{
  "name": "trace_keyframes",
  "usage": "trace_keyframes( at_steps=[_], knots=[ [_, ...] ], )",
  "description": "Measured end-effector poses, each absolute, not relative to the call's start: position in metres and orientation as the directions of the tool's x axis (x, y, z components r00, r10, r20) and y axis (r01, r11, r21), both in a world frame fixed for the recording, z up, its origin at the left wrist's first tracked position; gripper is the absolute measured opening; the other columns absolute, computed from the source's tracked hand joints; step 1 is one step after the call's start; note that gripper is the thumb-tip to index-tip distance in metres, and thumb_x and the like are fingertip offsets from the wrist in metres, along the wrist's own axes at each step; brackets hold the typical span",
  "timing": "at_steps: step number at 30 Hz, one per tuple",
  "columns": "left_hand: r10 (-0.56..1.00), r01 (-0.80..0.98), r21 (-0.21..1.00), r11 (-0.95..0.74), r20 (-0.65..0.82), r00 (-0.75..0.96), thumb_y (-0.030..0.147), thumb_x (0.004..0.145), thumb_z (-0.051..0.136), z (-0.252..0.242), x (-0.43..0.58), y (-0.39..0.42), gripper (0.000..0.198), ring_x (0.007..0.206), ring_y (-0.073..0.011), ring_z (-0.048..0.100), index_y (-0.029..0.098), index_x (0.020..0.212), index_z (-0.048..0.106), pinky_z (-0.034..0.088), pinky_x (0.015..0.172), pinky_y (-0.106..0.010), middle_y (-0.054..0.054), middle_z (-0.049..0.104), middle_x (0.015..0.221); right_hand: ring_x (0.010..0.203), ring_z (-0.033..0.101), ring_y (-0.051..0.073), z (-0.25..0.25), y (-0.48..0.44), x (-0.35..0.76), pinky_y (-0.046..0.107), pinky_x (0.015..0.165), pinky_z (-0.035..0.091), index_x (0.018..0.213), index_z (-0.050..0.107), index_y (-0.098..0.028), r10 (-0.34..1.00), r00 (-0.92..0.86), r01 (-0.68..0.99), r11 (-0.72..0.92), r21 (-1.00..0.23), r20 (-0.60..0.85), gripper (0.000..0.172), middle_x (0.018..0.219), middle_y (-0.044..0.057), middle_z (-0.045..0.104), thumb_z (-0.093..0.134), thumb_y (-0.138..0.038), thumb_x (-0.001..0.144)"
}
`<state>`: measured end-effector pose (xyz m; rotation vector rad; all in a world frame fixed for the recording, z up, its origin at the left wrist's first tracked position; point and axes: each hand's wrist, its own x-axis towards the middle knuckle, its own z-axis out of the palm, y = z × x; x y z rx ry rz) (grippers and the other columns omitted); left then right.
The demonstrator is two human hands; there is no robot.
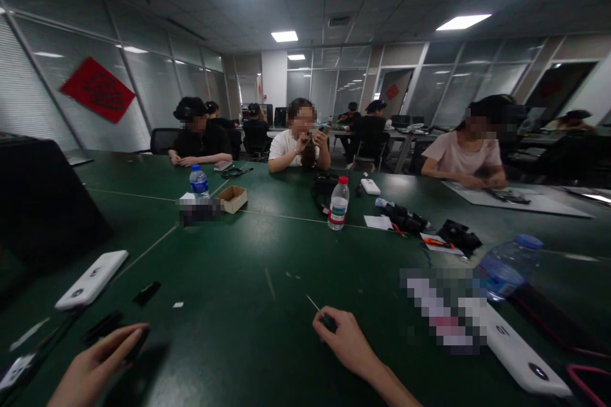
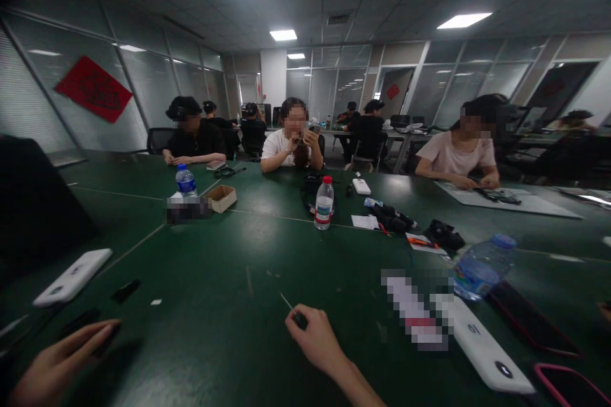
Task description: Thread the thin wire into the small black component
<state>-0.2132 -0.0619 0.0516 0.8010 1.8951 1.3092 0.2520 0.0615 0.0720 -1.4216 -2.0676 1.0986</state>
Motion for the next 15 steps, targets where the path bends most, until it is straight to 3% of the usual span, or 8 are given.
trace_keyframes(
  at_steps=[3,6,15],
  knots=[
    [0.842,-0.089,0.956,0.281,-0.289,-0.455,0.052,0.058,0.083,0.068,-0.173,-0.039,0.054,0.094,-0.0276,0.068,0.019,0.1,0.073,0.059,0.069,-0.028,-0.009,0.074,0.104,0.074,0.061,0.015,0.073,0.061,0.252,0.024,0.066,0.045,0.09,0.069,-0.019,0.911,-0.399,0.587,0.166,-0.792,-0.105,0.027,0.084,0.003,0.068,0.05,-0.038,0.09],
    [0.903,-0.216,0.958,0.191,-0.258,-0.345,0.044,0.061,0.085,0.076,-0.137,-0.013,0.051,0.085,-0.0229,0.069,0.017,0.102,0.072,0.058,0.07,-0.027,-0.01,0.073,0.103,0.073,0.061,0.016,0.07,0.061,0.253,0.026,0.066,0.046,0.087,0.069,-0.019,0.915,-0.393,0.584,0.168,-0.794,-0.096,0.026,0.08,0.003,0.068,0.051,-0.038,0.089],
    [0.978,-0.375,0.905,0.201,-0.208,0.023,0.029,0.075,0.077,0.07,-0.05,0.057,0.035,0.084,-0.0204,0.07,0.016,0.106,0.067,0.058,0.075,-0.03,-0.01,0.07,0.104,0.072,0.062,0.015,0.066,0.059,0.256,0.025,0.066,0.045,0.088,0.069,-0.018,0.92,-0.38,0.566,0.151,-0.811,-0.093,0.027,0.081,0.003,0.068,0.052,-0.04,0.09]
  ],
)
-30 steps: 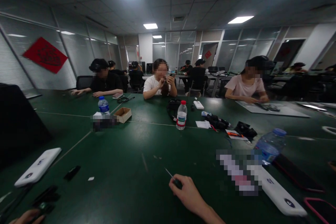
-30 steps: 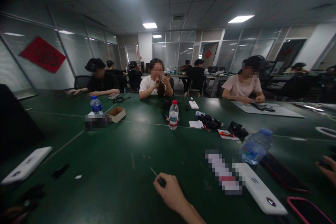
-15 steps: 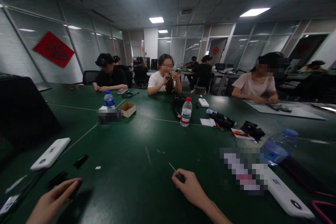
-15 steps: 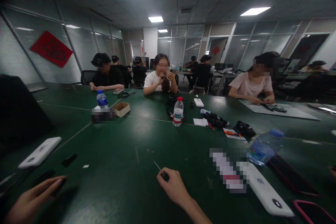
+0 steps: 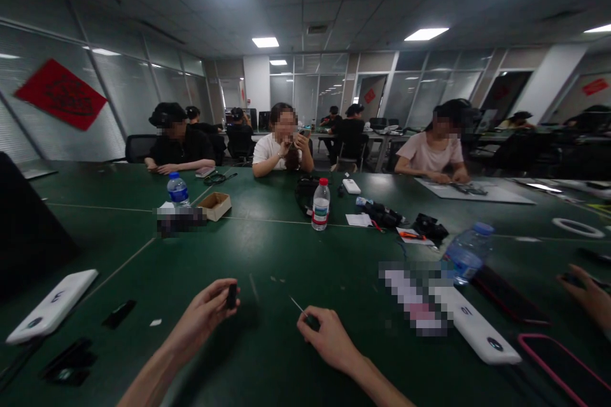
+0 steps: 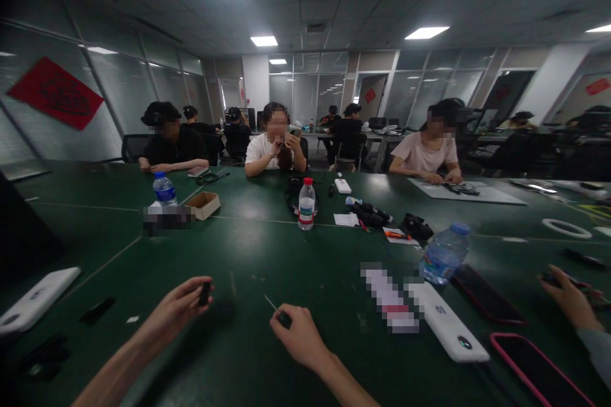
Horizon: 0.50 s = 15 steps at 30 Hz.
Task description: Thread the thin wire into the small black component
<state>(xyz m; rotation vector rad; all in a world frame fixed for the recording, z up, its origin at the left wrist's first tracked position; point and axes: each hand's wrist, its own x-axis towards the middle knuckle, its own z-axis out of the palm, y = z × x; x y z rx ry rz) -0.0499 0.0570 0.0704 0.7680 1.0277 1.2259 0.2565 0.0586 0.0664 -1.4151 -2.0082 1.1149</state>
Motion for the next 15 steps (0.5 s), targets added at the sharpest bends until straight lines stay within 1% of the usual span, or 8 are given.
trace_keyframes(
  at_steps=[5,9,11,15],
  knots=[
    [0.968,-0.457,0.853,0.252,-0.223,0.118,0.019,0.078,0.072,0.057,-0.006,0.092,0.028,0.087,-0.0202,0.069,0.017,0.106,0.065,0.057,0.08,-0.033,-0.008,0.068,0.099,0.068,0.062,0.015,0.068,0.057,0.256,0.023,0.064,0.044,0.089,0.067,-0.017,0.929,-0.366,0.517,0.154,-0.842,-0.054,0.031,0.075,0.002,0.067,0.051,-0.044,0.091],
    [0.958,-0.481,0.832,0.275,-0.195,0.211,0.018,0.078,0.071,0.042,0.022,0.113,0.029,0.088,-0.0198,0.068,0.02,0.107,0.065,0.057,0.077,-0.033,-0.007,0.065,0.1,0.067,0.061,0.014,0.071,0.061,0.26,0.023,0.064,0.043,0.094,0.065,-0.017,0.937,-0.349,0.515,0.194,-0.835,0.003,0.035,0.072,0.0,0.065,0.044,-0.045,0.095],
    [0.954,-0.489,0.83,0.268,-0.161,0.251,0.019,0.078,0.073,0.035,0.033,0.12,0.028,0.088,-0.0193,0.067,0.02,0.104,0.065,0.057,0.075,-0.032,-0.006,0.064,0.099,0.067,0.059,0.014,0.073,0.064,0.265,0.023,0.064,0.042,0.094,0.065,-0.019,0.935,-0.354,0.556,0.241,-0.795,0.036,0.036,0.072,0.0,0.064,0.04,-0.045,0.097],
    [0.945,-0.498,0.825,0.265,-0.119,0.306,0.022,0.075,0.077,0.026,0.048,0.129,0.027,0.087,-0.0192,0.067,0.019,0.099,0.067,0.054,0.076,-0.031,-0.005,0.063,0.096,0.071,0.06,0.014,0.072,0.073,0.273,0.025,0.069,0.041,0.09,0.066,-0.021,0.919,-0.378,0.687,0.358,-0.632,0.111,0.038,0.079,0.001,0.066,0.036,-0.043,0.099]
  ],
)
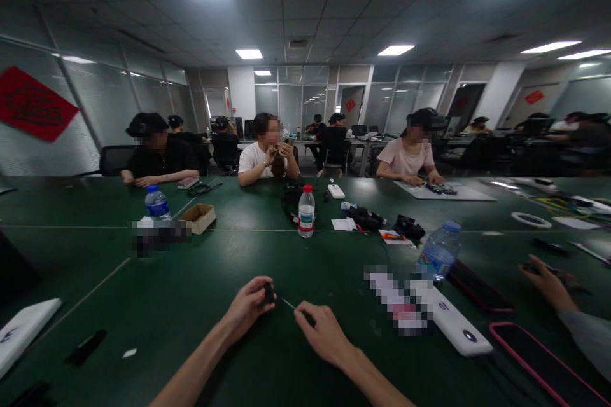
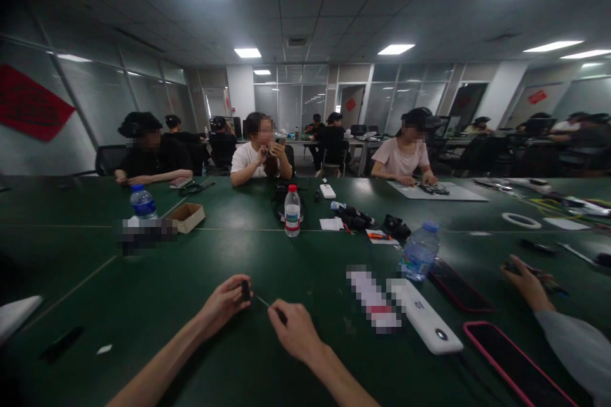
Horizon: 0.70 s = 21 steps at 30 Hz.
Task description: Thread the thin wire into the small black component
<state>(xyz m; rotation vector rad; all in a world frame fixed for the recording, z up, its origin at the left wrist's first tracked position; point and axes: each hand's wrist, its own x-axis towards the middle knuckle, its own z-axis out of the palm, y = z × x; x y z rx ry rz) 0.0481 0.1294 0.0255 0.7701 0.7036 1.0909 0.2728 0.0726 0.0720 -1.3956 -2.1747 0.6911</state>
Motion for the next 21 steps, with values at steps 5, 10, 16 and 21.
trace_keyframes(
  at_steps=[5,10,16,21],
  knots=[
    [0.933,-0.507,0.822,0.26,-0.08,0.35,0.023,0.07,0.081,0.018,0.057,0.132,0.031,0.087,-0.0209,0.067,0.017,0.098,0.068,0.05,0.078,-0.031,-0.007,0.065,0.098,0.068,0.061,0.015,0.067,0.082,0.275,0.023,0.062,0.039,0.088,0.066,-0.022,0.908,-0.408,0.794,0.406,-0.453,0.097,0.041,0.078,0.002,0.067,0.032,-0.042,0.099],
    [0.923,-0.536,0.806,0.251,-0.032,0.384,0.02,0.069,0.082,0.012,0.055,0.133,0.037,0.09,-0.0202,0.065,0.018,0.103,0.067,0.048,0.085,-0.033,-0.01,0.068,0.102,0.062,0.06,0.014,0.063,0.092,0.271,0.022,0.059,0.037,0.084,0.066,-0.021,0.894,-0.437,0.841,0.446,-0.307,0.103,0.042,0.074,0.002,0.067,0.033,-0.042,0.099],
    [0.927,-0.523,0.824,0.22,-0.01,0.374,0.022,0.072,0.08,0.011,0.054,0.133,0.036,0.094,-0.0205,0.063,0.018,0.105,0.067,0.049,0.085,-0.033,-0.009,0.067,0.101,0.062,0.06,0.014,0.057,0.098,0.27,0.024,0.06,0.038,0.085,0.066,-0.022,0.879,-0.464,0.838,0.476,-0.265,0.111,0.042,0.076,0.003,0.068,0.031,-0.042,0.099],
    [0.942,-0.512,0.838,0.191,-0.01,0.336,0.024,0.07,0.081,0.008,0.054,0.136,0.036,0.093,-0.0205,0.064,0.019,0.103,0.068,0.049,0.088,-0.034,-0.008,0.069,0.1,0.06,0.059,0.014,0.052,0.1,0.27,0.024,0.058,0.037,0.084,0.066,-0.022,0.892,-0.437,0.842,0.451,-0.295,0.117,0.043,0.074,0.003,0.067,0.032,-0.044,0.099]
  ],
)
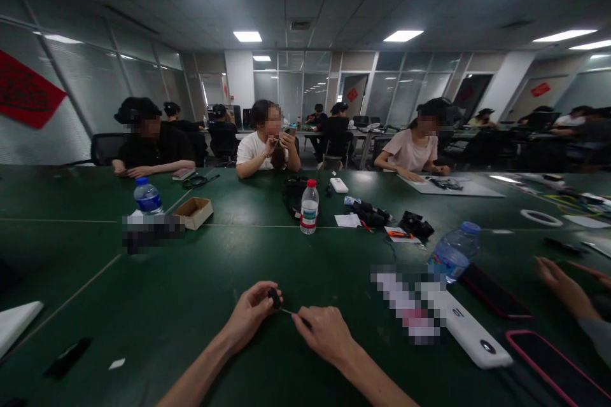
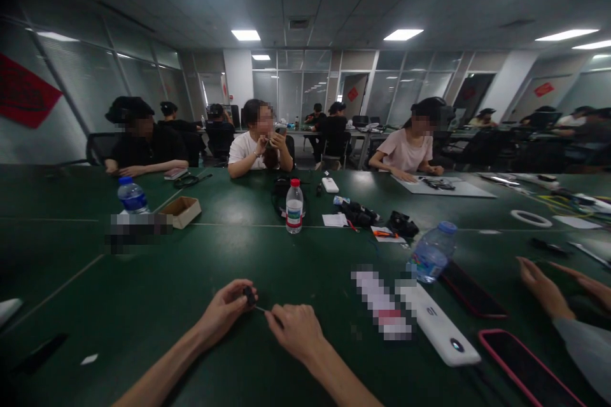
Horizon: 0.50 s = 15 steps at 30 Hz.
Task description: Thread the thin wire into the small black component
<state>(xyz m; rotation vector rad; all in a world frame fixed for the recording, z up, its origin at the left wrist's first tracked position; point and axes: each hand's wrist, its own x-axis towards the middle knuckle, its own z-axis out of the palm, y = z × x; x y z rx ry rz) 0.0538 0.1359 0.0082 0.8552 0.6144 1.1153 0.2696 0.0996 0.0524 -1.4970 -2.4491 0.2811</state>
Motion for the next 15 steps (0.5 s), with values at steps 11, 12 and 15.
trace_keyframes(
  at_steps=[11,12,15],
  knots=[
    [0.956,-0.376,0.925,0.043,0.071,0.284,0.026,0.07,0.079,0.0061,0.0541,0.1364,0.033,0.09,-0.0205,0.063,0.018,0.101,0.071,0.046,0.086,-0.031,-0.007,0.071,0.096,0.06,0.06,0.015,0.0578,0.0984,0.2654,0.025,0.06,0.041,0.084,0.066,-0.022,0.911,-0.407,0.852,0.404,-0.332,0.064,0.041,0.073,0.003,0.067,0.034,-0.042,0.098],
    [0.957,-0.359,0.933,0.029,0.078,0.281,0.026,0.071,0.079,0.0059,0.0538,0.1364,0.033,0.091,-0.0208,0.063,0.018,0.102,0.071,0.046,0.086,-0.031,-0.007,0.071,0.096,0.06,0.061,0.015,0.0584,0.0981,0.265,0.025,0.06,0.041,0.084,0.066,-0.022,0.912,-0.407,0.855,0.403,-0.327,0.061,0.041,0.073,0.003,0.067,0.034,-0.042,0.098],
    [0.958,-0.308,0.952,0.003,0.085,0.273,0.026,0.072,0.077,0.0059,0.053,0.1357,0.032,0.092,-0.0218,0.062,0.018,0.103,0.071,0.045,0.087,-0.031,-0.007,0.072,0.097,0.061,0.061,0.015,0.0606,0.0967,0.264,0.026,0.061,0.042,0.085,0.066,-0.022,0.913,-0.405,0.857,0.396,-0.329,0.041,0.04,0.073,0.003,0.067,0.034,-0.041,0.099]
  ],
)
